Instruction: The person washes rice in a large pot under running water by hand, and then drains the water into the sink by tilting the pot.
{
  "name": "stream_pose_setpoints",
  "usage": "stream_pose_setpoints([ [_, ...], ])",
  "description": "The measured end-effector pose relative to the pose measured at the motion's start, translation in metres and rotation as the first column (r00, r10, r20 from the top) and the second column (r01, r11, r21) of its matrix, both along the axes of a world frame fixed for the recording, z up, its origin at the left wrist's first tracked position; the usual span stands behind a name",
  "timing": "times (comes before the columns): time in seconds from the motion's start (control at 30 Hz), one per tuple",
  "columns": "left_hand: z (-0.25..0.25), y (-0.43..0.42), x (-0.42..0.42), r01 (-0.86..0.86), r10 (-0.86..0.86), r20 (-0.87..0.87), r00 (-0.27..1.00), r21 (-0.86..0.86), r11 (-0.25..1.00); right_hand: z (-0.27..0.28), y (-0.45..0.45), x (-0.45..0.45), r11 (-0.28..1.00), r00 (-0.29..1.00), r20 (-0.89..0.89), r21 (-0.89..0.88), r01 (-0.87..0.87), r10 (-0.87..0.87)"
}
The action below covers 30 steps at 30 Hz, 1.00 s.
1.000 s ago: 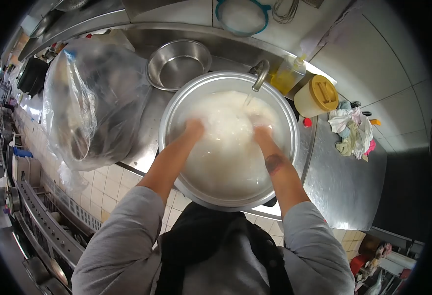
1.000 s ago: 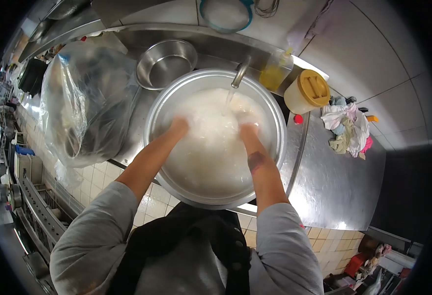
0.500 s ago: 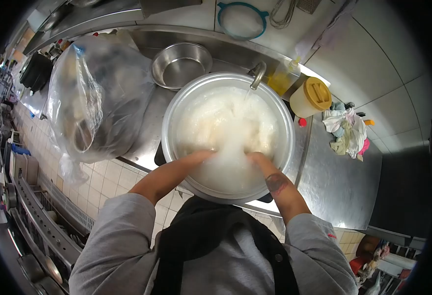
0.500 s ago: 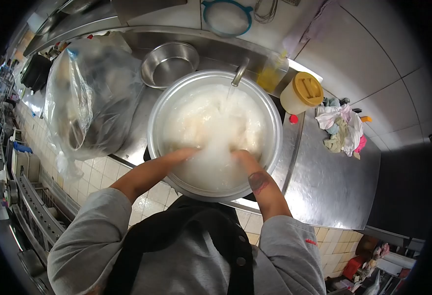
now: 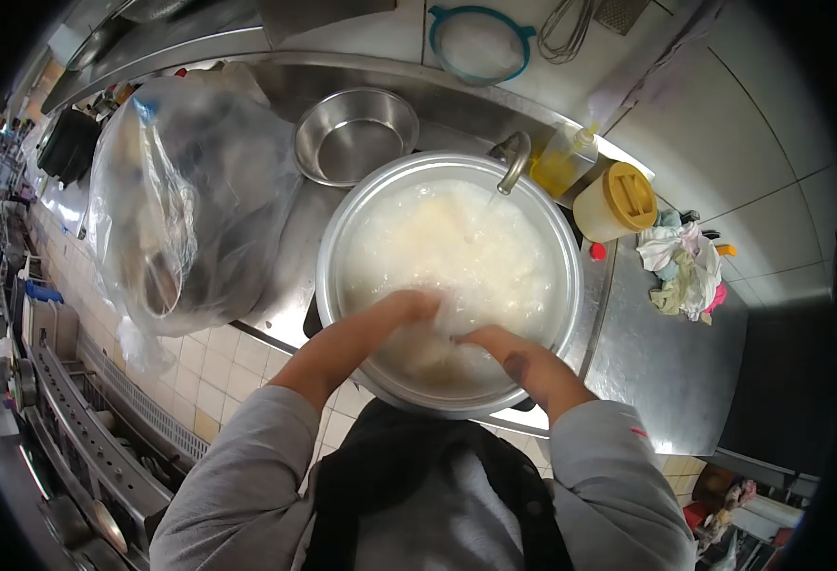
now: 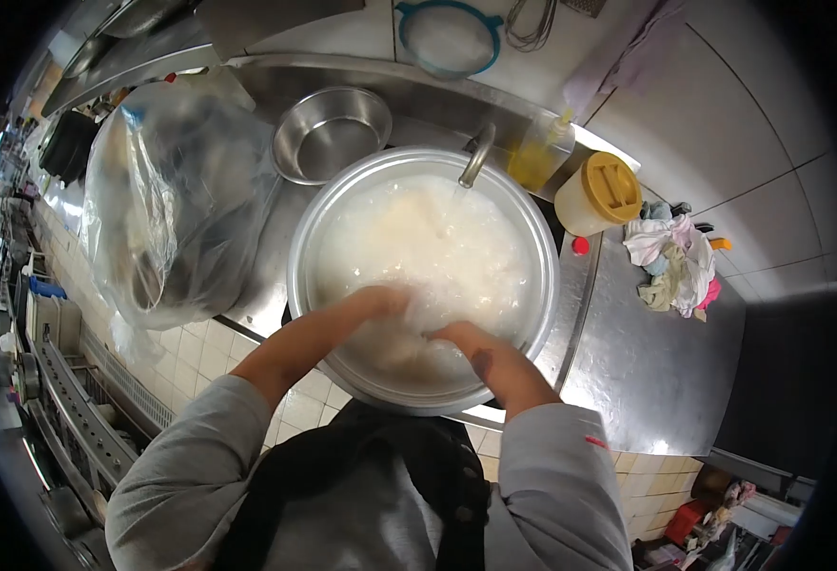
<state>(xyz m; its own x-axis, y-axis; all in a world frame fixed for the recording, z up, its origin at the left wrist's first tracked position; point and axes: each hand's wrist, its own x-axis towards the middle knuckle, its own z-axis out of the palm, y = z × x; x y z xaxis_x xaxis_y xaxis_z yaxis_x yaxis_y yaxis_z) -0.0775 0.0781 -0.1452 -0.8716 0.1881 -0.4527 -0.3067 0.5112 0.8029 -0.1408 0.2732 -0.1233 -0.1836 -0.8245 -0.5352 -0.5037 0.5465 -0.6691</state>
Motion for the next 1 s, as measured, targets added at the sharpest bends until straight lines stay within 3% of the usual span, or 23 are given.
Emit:
stream_pose_setpoints([
  [0.07,0.029,-0.013,-0.002,-0.273,0.236,0.217,0.947,0.159,0.949,-0.023,-0.023,-0.018,1.0,0.995,-0.096,0.0,0.025,-0.025],
  [0.13,0.07,-0.019,0.003,-0.488,0.447,0.272,0.852,0.103,0.867,-0.035,-0.044,-0.036,0.997,0.974,-0.213,-0.005,0.078,-0.077],
  [0.2,0.03,-0.039,0.004,-0.393,0.391,0.044,0.919,0.103,0.914,-0.034,-0.056,-0.055,0.988,0.936,-0.318,-0.024,0.153,-0.153],
  [0.27,-0.036,-0.052,-0.02,-0.337,0.333,-0.054,0.941,-0.161,0.928,-0.025,-0.06,-0.071,0.981,0.886,-0.425,-0.018,0.195,-0.184],
  [0.3,-0.076,-0.06,-0.039,-0.299,0.317,-0.025,0.948,-0.41,0.862,-0.016,-0.063,-0.078,0.979,0.855,-0.485,-0.006,0.206,-0.183],
  [0.37,-0.095,-0.067,-0.039,-0.168,0.255,0.037,0.966,-0.662,0.73,-0.006,-0.059,-0.091,0.975,0.787,-0.594,0.019,0.223,-0.168],
  [0.47,-0.088,-0.071,-0.029,0.002,0.101,0.097,0.99,-0.73,0.683,0.006,-0.041,-0.108,0.976,0.654,-0.756,0.131,0.173,-0.014],
  [0.53,-0.064,-0.063,-0.018,0.115,-0.003,0.147,0.989,-0.762,0.637,0.014,-0.027,-0.113,0.955,0.628,-0.775,0.235,0.18,0.072],
  [0.57,-0.045,-0.056,-0.012,0.236,-0.103,0.218,0.971,-0.777,0.584,0.021,-0.019,-0.112,0.938,0.642,-0.761,0.284,0.197,0.095],
  [0.63,0.058,-0.025,0.008,0.46,-0.283,0.368,0.886,-0.774,0.435,0.043,-0.014,-0.099,0.883,0.75,-0.661,0.364,0.295,0.021],
  [0.67,0.052,-0.015,0.016,0.384,-0.217,0.316,0.923,-0.765,0.517,0.056,-0.012,-0.092,0.847,0.789,-0.614,0.408,0.341,-0.022],
  [0.77,0.034,0.006,0.029,0.168,-0.047,0.194,0.98,-0.672,0.721,0.054,0.013,-0.076,0.816,0.878,-0.472,0.538,0.211,0.084],
  [0.9,0.033,0.019,0.031,0.157,-0.093,0.18,0.979,-0.385,0.909,0.036,0.022,-0.06,0.818,0.925,-0.289,0.574,-0.038,0.246],
  [1.0,0.031,0.024,0.027,0.169,-0.136,0.153,0.979,-0.231,0.958,0.024,0.01,-0.051,0.807,0.932,-0.183,0.568,-0.161,0.314],
])
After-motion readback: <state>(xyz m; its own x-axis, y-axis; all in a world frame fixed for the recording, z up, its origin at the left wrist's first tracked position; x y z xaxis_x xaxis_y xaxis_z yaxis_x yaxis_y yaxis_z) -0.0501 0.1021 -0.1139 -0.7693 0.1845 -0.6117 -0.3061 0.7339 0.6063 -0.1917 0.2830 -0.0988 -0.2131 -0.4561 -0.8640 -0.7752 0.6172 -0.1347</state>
